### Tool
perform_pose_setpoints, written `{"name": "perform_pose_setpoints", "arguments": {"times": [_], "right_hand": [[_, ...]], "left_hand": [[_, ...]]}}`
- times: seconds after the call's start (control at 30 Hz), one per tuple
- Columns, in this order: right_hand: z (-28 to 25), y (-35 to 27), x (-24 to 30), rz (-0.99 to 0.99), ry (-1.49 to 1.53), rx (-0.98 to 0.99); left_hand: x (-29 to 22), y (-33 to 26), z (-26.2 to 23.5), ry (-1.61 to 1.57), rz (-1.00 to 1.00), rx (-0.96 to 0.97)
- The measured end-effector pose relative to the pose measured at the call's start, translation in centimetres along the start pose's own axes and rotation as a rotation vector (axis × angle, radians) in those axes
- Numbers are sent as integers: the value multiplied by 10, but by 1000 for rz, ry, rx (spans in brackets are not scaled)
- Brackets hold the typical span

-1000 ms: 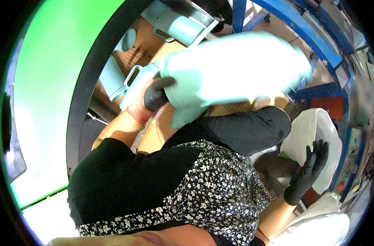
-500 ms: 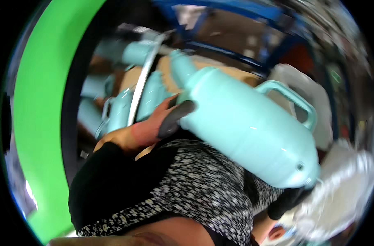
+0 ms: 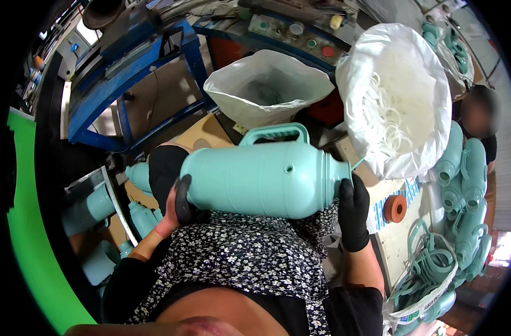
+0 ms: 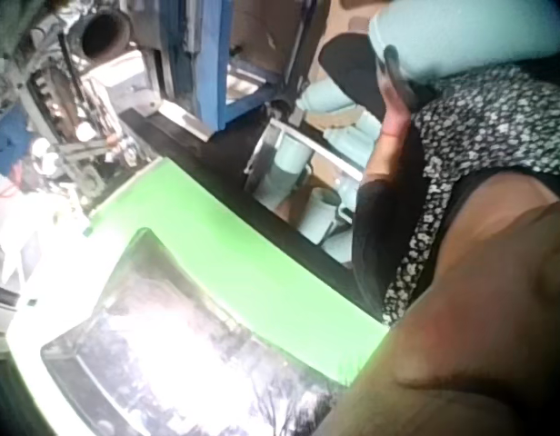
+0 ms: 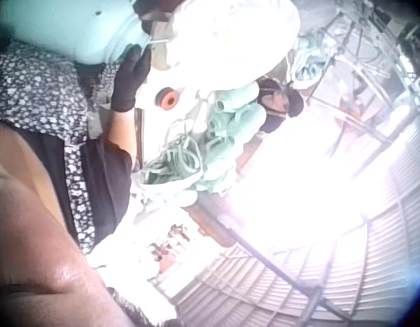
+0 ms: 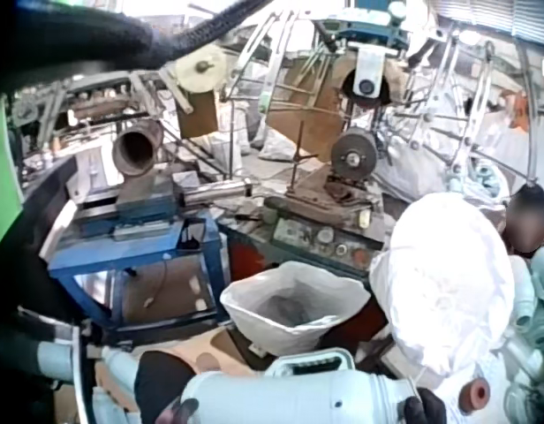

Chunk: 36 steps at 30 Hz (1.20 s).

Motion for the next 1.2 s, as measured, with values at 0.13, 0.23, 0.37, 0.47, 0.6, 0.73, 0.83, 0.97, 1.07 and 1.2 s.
{"name": "perform_pose_setpoints", "arguments": {"times": [0.13, 0.23, 0.37, 0.47, 0.6, 0.73, 0.83, 0.97, 1.07, 1.2], "right_hand": [[3, -13, -16, 20, 103, -51], [10, -82, -57, 110, 132, 24], [0, -49, -3, 33, 157, 11], [16, -4, 105, -645, -356, 269], [82, 13, 156, -913, -384, 378], [75, 12, 168, -1046, -401, 305], [48, 30, 198, -1087, -422, 150], [-22, 115, 122, -648, -113, 62], [-51, 199, -10, -601, -755, -14], [-40, 223, -103, -454, -929, 85]], "left_hand": [[42, 2, -13, -424, -335, -65], [67, -22, 0, -739, -615, -41], [-25, 26, -31, -63, -200, -125], [-157, 49, 4, 40, 206, 219], [-195, 47, 52, 234, 494, 193], [-224, 34, 40, 226, 747, 53], [-252, 57, 22, 212, 867, -64], [-253, 136, 6, 267, 710, -284], [-238, 185, 19, 266, 641, -192], [-223, 215, 27, 241, 576, -211]]}}
Point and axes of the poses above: each hand's wrist, its own y-axis towards the middle knuckle, its own z-axis out of the palm, x = y × z, the point moved 9 cm from there along y, towards the middle knuckle, and after that the axes turned 15 degrees about -z, right-handed, at the moved point
